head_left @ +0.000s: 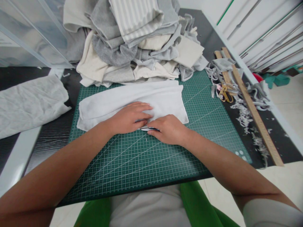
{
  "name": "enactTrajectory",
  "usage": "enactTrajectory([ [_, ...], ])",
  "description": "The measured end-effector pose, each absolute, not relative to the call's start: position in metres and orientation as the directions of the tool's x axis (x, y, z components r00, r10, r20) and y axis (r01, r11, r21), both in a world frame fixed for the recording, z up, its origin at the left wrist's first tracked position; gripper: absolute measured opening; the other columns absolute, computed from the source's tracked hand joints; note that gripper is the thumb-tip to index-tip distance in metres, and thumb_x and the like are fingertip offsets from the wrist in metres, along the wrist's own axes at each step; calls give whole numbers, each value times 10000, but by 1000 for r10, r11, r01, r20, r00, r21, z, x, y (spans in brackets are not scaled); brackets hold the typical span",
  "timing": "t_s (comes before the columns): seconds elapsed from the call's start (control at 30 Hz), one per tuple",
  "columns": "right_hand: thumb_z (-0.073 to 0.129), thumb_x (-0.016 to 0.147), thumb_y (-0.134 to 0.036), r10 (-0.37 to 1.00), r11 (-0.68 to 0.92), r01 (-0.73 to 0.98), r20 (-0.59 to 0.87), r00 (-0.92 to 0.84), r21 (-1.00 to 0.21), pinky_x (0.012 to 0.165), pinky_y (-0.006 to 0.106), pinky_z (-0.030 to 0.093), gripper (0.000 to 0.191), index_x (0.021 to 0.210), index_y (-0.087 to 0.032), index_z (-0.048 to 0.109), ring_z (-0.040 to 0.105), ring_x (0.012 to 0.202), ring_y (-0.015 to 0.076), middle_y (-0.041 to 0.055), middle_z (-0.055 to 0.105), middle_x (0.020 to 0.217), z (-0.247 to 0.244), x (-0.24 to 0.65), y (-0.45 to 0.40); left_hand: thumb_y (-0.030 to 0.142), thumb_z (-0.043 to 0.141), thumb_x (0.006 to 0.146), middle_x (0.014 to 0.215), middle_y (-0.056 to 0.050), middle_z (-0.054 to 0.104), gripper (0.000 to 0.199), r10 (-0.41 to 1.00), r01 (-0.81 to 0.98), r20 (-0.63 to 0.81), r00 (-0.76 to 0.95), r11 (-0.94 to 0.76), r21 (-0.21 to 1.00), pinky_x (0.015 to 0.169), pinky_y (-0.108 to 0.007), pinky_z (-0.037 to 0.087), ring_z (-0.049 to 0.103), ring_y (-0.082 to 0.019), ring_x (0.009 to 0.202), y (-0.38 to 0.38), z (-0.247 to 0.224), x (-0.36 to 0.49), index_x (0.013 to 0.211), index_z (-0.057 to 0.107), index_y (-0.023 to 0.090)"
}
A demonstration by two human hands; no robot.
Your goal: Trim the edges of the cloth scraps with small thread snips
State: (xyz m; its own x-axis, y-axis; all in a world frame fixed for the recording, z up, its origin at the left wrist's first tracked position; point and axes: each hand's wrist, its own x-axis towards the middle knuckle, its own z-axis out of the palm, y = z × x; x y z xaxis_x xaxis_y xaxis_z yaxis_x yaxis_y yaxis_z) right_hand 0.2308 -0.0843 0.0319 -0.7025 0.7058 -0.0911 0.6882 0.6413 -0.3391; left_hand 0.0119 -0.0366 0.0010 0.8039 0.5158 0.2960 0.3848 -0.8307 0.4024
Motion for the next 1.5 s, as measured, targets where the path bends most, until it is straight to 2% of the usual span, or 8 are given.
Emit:
enactTrajectory([
  [0.27, 522, 969, -362, 697, 659, 692, -105, -709, -295, 702, 307, 429, 264, 1046, -208, 723, 708, 865, 209, 42, 776, 946, 35, 227, -84, 254, 606, 929, 1404, -82, 584, 267, 513, 388, 282, 811, -832, 396, 1132, -503, 421, 531, -243, 1325, -36, 2, 13, 1189, 670, 239],
  [0.63, 585, 929, -362, 720, 614, 676, -63, -692, -408, 794, 304, 465, 244, 1086, -230, 718, 707, 920, 202, 23, 776, 1003, 33, 237, -83, 252, 592, 934, 1394, -89, 591, 267, 506, 378, 300, 809, -838, 393, 1130, -505, 425, 538, -254, 1317, -36, 1, 12, 1186, 675, 227],
  [1.5, 550, 955, -359, 710, 632, 689, -92, -698, -354, 740, 299, 447, 238, 1050, -232, 728, 706, 890, 198, 23, 777, 965, 32, 232, -83, 237, 603, 923, 1401, -79, 587, 266, 515, 385, 290, 807, -830, 403, 1129, -516, 425, 533, -252, 1325, -37, 2, 12, 1179, 676, 240],
])
